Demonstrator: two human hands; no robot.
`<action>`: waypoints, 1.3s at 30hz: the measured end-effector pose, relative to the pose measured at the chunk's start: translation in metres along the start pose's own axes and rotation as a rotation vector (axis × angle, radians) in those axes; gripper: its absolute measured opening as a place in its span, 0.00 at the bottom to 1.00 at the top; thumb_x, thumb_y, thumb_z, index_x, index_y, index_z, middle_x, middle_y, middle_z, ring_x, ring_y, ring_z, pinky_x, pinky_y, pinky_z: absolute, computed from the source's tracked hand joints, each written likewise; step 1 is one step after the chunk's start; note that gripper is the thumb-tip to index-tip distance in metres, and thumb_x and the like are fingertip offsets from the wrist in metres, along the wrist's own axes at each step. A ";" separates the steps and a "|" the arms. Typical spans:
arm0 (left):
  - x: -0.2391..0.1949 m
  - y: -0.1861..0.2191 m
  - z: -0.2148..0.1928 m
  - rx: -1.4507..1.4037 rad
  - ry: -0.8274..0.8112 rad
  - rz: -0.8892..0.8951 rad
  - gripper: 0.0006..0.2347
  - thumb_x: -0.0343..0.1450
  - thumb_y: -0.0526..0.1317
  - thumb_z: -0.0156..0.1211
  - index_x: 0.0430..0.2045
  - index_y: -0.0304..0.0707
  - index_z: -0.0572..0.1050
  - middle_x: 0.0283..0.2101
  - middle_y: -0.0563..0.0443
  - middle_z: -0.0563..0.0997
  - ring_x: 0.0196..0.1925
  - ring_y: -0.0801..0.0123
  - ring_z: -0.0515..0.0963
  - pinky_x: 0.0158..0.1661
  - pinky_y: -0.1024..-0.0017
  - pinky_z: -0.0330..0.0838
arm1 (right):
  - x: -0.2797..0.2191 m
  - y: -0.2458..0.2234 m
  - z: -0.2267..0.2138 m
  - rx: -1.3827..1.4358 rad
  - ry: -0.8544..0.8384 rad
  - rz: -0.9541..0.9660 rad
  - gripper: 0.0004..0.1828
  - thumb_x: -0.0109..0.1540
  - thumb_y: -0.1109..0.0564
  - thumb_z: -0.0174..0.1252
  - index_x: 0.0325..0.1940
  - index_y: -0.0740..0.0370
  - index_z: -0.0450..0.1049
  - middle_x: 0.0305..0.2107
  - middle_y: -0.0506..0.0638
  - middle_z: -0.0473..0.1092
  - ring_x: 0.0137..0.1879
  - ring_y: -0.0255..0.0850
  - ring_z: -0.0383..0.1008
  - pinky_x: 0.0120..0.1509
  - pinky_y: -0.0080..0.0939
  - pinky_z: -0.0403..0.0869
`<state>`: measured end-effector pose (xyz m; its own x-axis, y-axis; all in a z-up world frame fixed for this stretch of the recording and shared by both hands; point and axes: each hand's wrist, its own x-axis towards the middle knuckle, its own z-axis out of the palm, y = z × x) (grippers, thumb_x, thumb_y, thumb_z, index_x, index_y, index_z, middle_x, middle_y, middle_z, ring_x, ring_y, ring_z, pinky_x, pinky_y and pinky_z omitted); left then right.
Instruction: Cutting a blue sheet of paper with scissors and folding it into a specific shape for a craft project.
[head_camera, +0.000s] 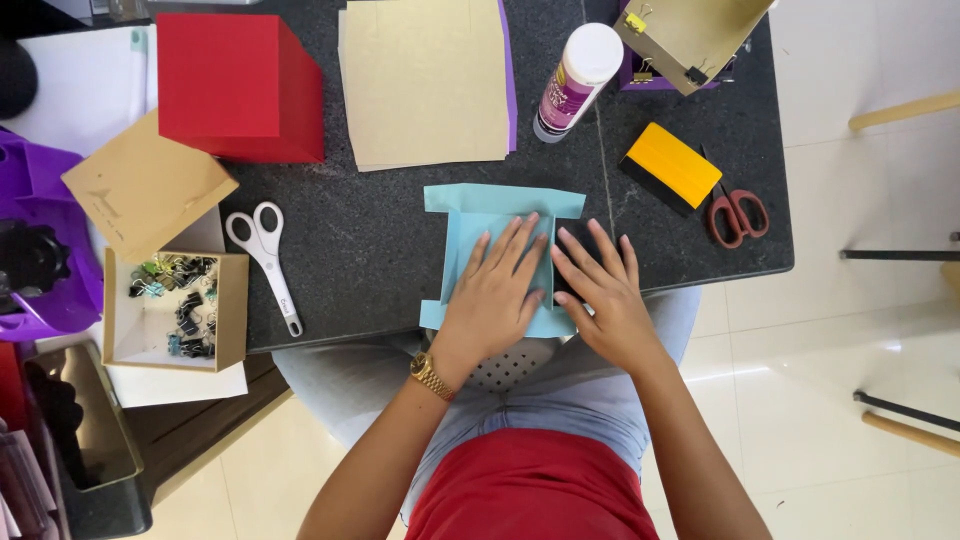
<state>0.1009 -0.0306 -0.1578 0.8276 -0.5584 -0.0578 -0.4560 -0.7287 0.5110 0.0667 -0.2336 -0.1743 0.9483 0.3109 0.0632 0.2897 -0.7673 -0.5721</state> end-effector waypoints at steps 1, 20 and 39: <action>0.000 -0.001 0.000 0.000 -0.002 0.001 0.26 0.75 0.47 0.47 0.69 0.37 0.58 0.76 0.42 0.53 0.77 0.54 0.49 0.72 0.49 0.35 | 0.002 0.000 -0.001 0.001 0.000 0.002 0.28 0.69 0.48 0.54 0.75 0.45 0.64 0.75 0.42 0.57 0.83 0.50 0.40 0.80 0.64 0.36; 0.001 -0.003 -0.018 -0.229 -0.028 0.023 0.32 0.65 0.36 0.62 0.66 0.28 0.59 0.73 0.34 0.56 0.76 0.46 0.53 0.69 0.39 0.40 | 0.012 0.010 -0.004 -0.020 0.001 -0.035 0.27 0.65 0.40 0.59 0.69 0.36 0.71 0.71 0.39 0.63 0.82 0.50 0.44 0.80 0.67 0.39; 0.001 0.002 -0.028 -0.363 0.036 -0.018 0.37 0.63 0.31 0.54 0.71 0.26 0.48 0.75 0.27 0.49 0.74 0.38 0.55 0.68 0.37 0.45 | 0.020 0.002 -0.006 -0.288 0.028 -0.135 0.24 0.67 0.33 0.53 0.67 0.29 0.73 0.68 0.36 0.67 0.81 0.51 0.51 0.79 0.72 0.44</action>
<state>0.1104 -0.0216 -0.1331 0.8484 -0.5277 -0.0426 -0.3005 -0.5463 0.7819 0.0875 -0.2323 -0.1693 0.9008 0.4085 0.1473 0.4342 -0.8485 -0.3024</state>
